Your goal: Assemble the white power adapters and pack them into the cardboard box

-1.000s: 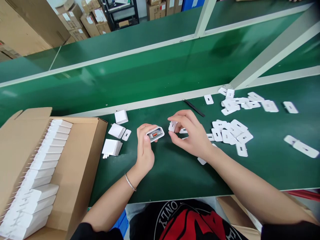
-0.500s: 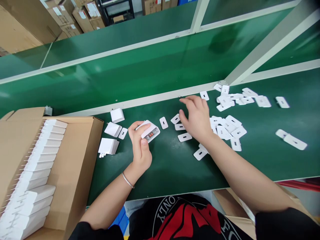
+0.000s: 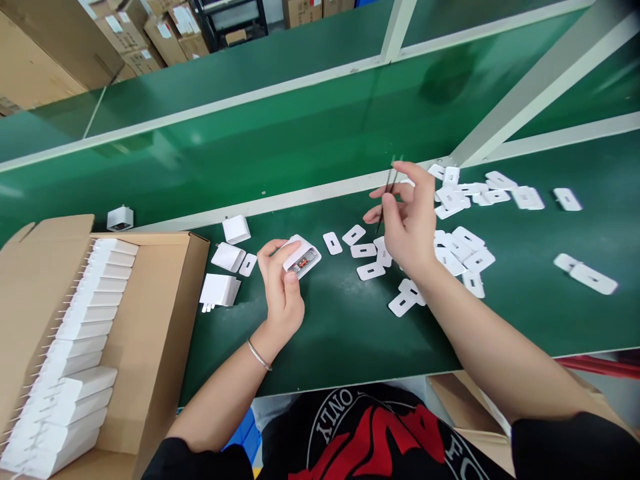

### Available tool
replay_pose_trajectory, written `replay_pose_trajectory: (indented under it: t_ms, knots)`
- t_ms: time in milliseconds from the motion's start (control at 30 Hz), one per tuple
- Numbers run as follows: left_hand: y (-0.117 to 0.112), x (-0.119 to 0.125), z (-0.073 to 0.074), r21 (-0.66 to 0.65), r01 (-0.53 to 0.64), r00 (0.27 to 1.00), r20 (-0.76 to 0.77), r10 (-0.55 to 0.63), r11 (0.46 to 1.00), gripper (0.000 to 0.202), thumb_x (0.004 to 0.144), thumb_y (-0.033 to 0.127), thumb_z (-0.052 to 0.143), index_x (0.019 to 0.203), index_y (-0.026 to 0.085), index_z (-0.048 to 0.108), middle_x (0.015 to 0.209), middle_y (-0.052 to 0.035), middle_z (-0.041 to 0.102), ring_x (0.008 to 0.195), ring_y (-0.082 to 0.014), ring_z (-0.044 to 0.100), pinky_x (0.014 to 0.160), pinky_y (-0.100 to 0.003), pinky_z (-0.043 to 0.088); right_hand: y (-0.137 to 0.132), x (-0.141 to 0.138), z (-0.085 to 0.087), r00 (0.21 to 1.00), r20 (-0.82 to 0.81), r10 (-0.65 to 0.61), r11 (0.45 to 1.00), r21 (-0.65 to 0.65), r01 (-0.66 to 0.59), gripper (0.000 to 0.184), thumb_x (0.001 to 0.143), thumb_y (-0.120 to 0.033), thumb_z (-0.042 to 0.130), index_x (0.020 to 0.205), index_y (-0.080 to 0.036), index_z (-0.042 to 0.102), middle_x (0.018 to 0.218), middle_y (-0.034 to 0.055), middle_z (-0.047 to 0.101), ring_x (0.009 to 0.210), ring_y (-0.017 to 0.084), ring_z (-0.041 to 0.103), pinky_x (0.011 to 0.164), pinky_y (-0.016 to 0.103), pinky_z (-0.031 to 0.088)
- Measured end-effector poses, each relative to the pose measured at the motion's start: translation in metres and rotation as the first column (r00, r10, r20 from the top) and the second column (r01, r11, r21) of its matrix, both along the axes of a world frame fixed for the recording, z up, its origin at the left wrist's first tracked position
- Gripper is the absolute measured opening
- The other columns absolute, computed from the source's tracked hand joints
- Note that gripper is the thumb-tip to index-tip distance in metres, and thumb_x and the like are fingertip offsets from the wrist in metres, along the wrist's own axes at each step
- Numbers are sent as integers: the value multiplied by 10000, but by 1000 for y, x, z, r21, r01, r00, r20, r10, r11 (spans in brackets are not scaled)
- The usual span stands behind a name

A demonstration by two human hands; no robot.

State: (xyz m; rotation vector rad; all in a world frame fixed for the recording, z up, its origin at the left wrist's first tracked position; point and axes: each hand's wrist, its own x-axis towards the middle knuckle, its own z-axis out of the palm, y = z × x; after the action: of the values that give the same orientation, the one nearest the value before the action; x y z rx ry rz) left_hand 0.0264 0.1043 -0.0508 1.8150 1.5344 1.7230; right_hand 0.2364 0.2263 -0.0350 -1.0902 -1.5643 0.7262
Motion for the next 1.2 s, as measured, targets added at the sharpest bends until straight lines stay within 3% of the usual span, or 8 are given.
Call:
replay_pose_trajectory:
  t_ms: [100, 267, 400, 567, 700, 867, 1000, 1200]
  knots:
    - [1, -2, 1, 0, -27, 1000, -9, 27, 1000, 415, 1117, 460, 352, 1373, 286, 629, 1279, -103, 552, 1246, -244, 549, 1060, -416, 483, -15, -11, 11, 980, -196, 25, 999, 48, -16, 288, 1109, -423, 419, 1310, -314, 594, 1200, 63, 724, 883, 193, 778, 812, 408, 673]
    - [1, -2, 0, 2, -21, 1000, -4, 21, 1000, 406, 1096, 503, 416, 1369, 294, 633, 1261, -98, 552, 1225, -251, 564, 1023, -422, 523, -32, -20, 19, 973, -218, 81, 996, 44, -73, 207, 996, -348, 685, 1186, -278, 639, 1171, 70, 774, 1080, 247, 780, 981, 468, 657]
    - [2, -1, -2, -8, 27, 999, 41, -27, 1000, 431, 1075, 551, 451, 1392, 304, 610, 1266, -100, 522, 1191, -250, 582, 894, -386, 589, -50, -25, 27, 975, -202, 93, 996, 6, -93, 224, 945, -332, 750, 1132, -272, 643, 1042, 56, 790, 992, 247, 788, 899, 454, 681]
    - [2, -2, -5, -26, 30, 998, 52, -28, 999, 417, 1074, 545, 461, 1382, 305, 607, 1272, -103, 518, 1214, -256, 578, 940, -412, 589, -62, -27, 26, 968, -207, 138, 989, 80, -124, 200, 933, -325, 763, 1100, -283, 660, 914, 33, 741, 819, 222, 740, 769, 420, 657]
    - [2, -3, -8, -28, 74, 992, 102, -71, 997, 416, 1060, 547, 494, 1392, 323, 607, 1286, -100, 503, 1215, -265, 572, 888, -405, 599, -63, -26, 16, 964, -196, 178, 968, 211, -136, 125, 1044, -334, 581, 1067, -279, 692, 815, 33, 677, 712, 207, 657, 669, 406, 587]
    - [1, -3, -4, -11, 27, 1000, -8, -27, 1000, 434, 1047, 561, 525, 1376, 295, 619, 1266, -100, 495, 1227, -264, 554, 908, -389, 582, -69, -28, 10, 887, -222, 404, 907, 226, -356, 140, 1063, -308, 533, 1161, -276, 627, 747, -12, 597, 606, 172, 571, 728, 441, 602]
    - [1, -4, -4, -18, 8, 998, -65, -9, 1000, 462, 1025, 582, 557, 1382, 293, 611, 1272, -103, 471, 1268, -285, 527, 923, -402, 575, -74, -31, 9, 815, -261, 517, 856, 181, -485, 91, 1056, -297, 563, 1146, -288, 565, 755, -29, 604, 658, 177, 630, 855, 499, 624]
    - [1, -5, -6, 14, 50, 998, -49, -49, 999, 434, 1008, 542, 617, 1375, 311, 622, 1258, -88, 467, 1261, -271, 521, 926, -392, 565, -74, -30, 3, 809, -238, 538, 843, 160, -514, 137, 1027, -227, 608, 1157, -271, 612, 894, 26, 653, 759, 182, 667, 720, 400, 581]
